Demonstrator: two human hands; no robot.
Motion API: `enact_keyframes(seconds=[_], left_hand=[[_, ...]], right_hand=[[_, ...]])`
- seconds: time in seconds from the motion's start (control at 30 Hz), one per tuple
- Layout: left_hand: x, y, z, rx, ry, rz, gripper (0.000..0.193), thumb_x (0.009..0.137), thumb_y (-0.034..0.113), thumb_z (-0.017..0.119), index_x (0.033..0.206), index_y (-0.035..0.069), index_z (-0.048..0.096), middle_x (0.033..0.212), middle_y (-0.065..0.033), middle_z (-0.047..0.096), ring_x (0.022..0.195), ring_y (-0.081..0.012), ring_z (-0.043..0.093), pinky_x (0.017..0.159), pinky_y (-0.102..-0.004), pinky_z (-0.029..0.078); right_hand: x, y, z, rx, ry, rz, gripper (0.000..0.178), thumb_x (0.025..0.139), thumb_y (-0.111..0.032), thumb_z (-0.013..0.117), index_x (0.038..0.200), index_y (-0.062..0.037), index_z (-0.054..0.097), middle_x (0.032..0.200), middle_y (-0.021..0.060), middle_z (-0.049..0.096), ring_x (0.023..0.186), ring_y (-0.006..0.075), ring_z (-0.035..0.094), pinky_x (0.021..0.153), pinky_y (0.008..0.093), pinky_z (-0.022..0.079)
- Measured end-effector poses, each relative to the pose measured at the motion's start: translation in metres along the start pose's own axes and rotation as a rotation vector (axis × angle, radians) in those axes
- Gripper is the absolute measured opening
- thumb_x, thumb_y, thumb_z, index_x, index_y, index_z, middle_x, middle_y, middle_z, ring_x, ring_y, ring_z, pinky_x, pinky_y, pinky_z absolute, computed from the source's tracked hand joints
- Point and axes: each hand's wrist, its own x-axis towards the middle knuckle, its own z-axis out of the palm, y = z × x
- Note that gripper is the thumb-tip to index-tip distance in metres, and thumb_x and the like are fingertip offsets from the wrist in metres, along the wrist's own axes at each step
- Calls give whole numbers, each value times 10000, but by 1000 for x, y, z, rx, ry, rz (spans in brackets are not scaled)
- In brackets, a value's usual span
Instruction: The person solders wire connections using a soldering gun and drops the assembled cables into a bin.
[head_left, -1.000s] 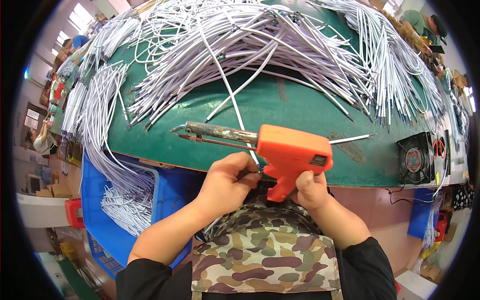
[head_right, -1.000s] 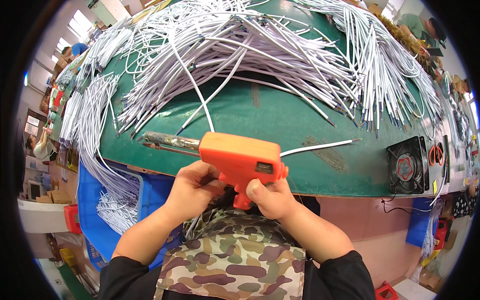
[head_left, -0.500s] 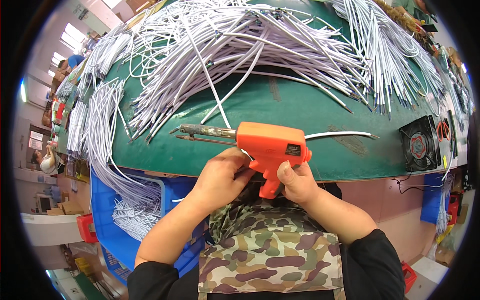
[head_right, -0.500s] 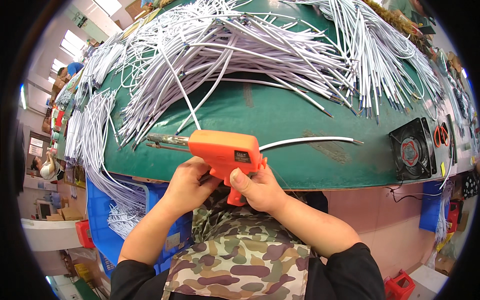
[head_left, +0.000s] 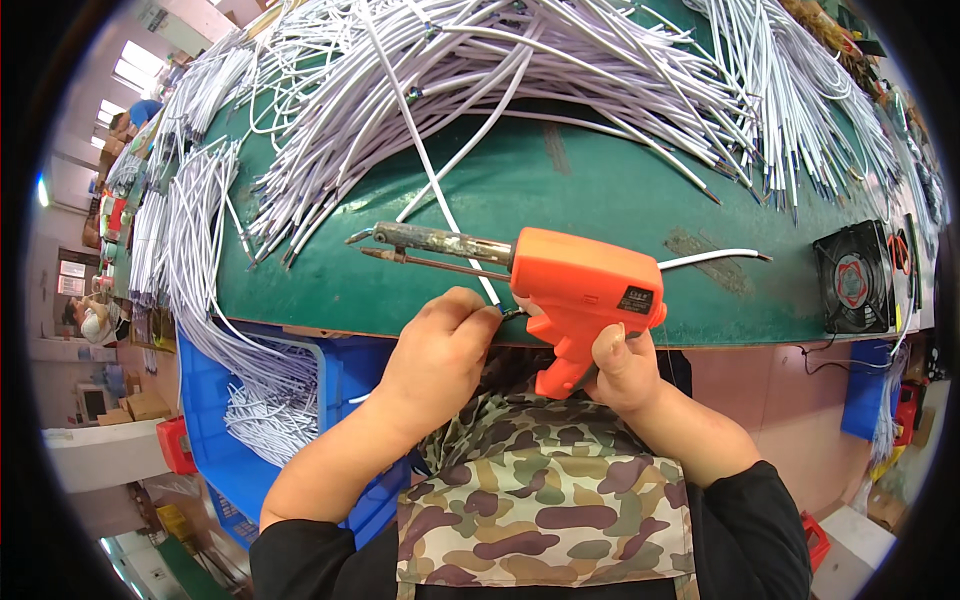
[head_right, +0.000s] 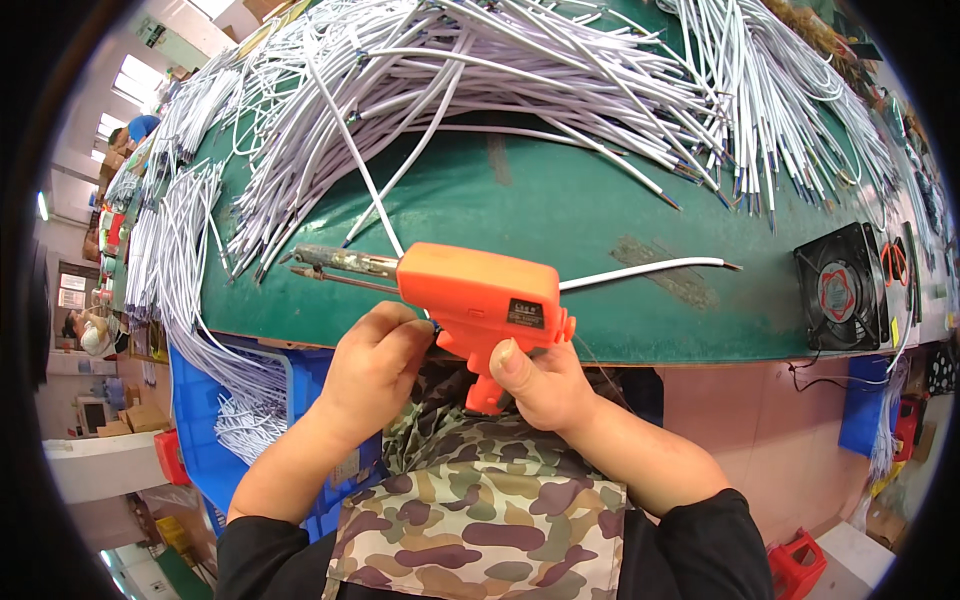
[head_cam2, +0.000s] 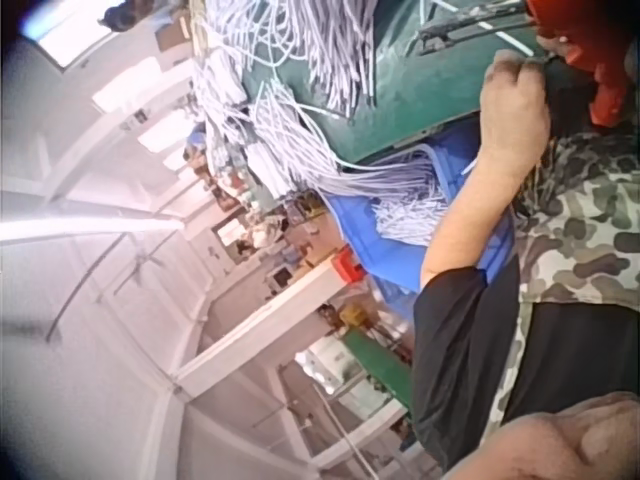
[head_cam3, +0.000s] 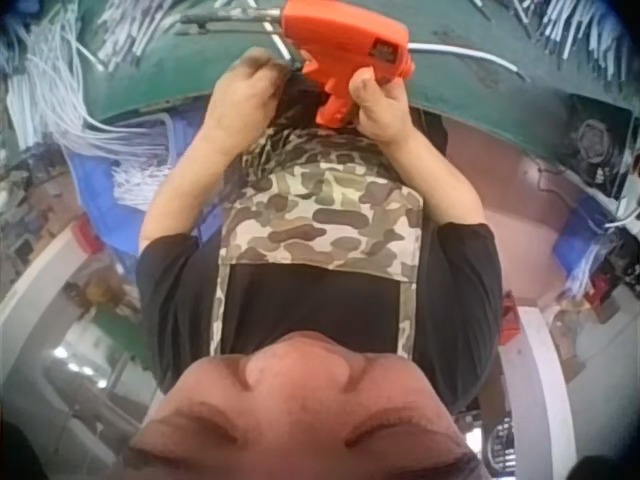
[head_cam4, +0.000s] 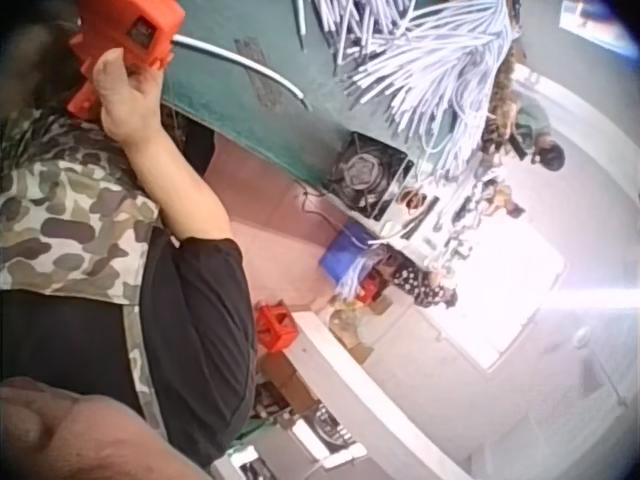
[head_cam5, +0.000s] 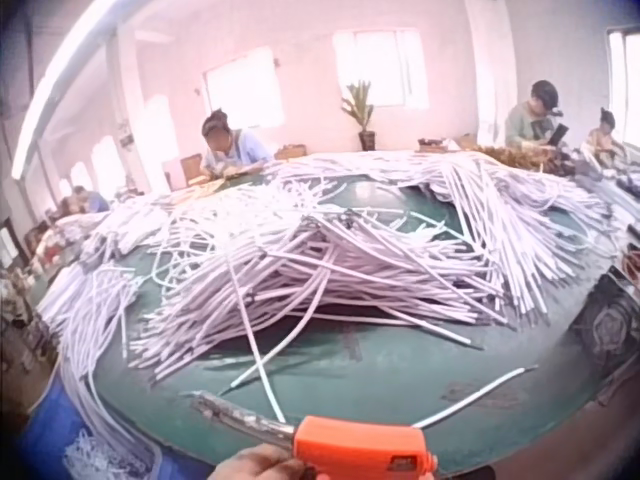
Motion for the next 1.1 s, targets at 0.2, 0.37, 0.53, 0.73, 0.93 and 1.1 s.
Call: enact_keyframes(seconds=[0.2,0.37,0.53,0.73,0.93,1.1], left_hand=[[-7,-7,-1,-9,60,113,289,695,-48,624,979,5,628,934,-120,615,824,-315,610,703,-402,519],[-8,-6,0,91,68,191,277,705,-19,628,981,9,633,917,-102,614,800,-285,605,667,-374,518],[-5,-1,-2,134,78,189,268,710,3,628,978,6,645,902,-98,617,766,-286,603,659,-378,516],[-4,-7,-12,35,-1,0,247,705,-18,620,950,0,651,863,-116,628,766,-333,617,679,-415,515],[-15,-10,-12,-8,62,-73,300,657,-75,641,947,2,648,822,-123,599,795,-338,613,678,-426,516],[-24,-14,-4,-77,145,-49,296,689,-97,647,965,7,642,886,-123,612,789,-324,611,683,-402,512]], right_hand=[[4,0,0,-47,-8,0,705,935,-478,589,1415,-12,365,1376,177,500,1274,323,509,1028,462,442],[6,-1,6,-99,44,-67,523,951,-438,593,1256,-14,567,1107,81,663,920,134,595,806,300,495],[3,-5,12,-93,33,-47,533,945,-458,595,1235,-12,576,1098,74,662,886,116,582,755,291,502],[4,1,17,-36,22,-7,571,937,-472,602,1266,-9,539,1128,105,649,895,129,584,749,298,509],[3,5,22,-74,-40,48,580,946,-451,597,1317,-18,494,1187,131,625,945,156,592,789,311,507],[2,11,23,-50,4,23,596,955,-449,582,1357,-25,464,1227,134,614,1034,175,595,831,321,499]])
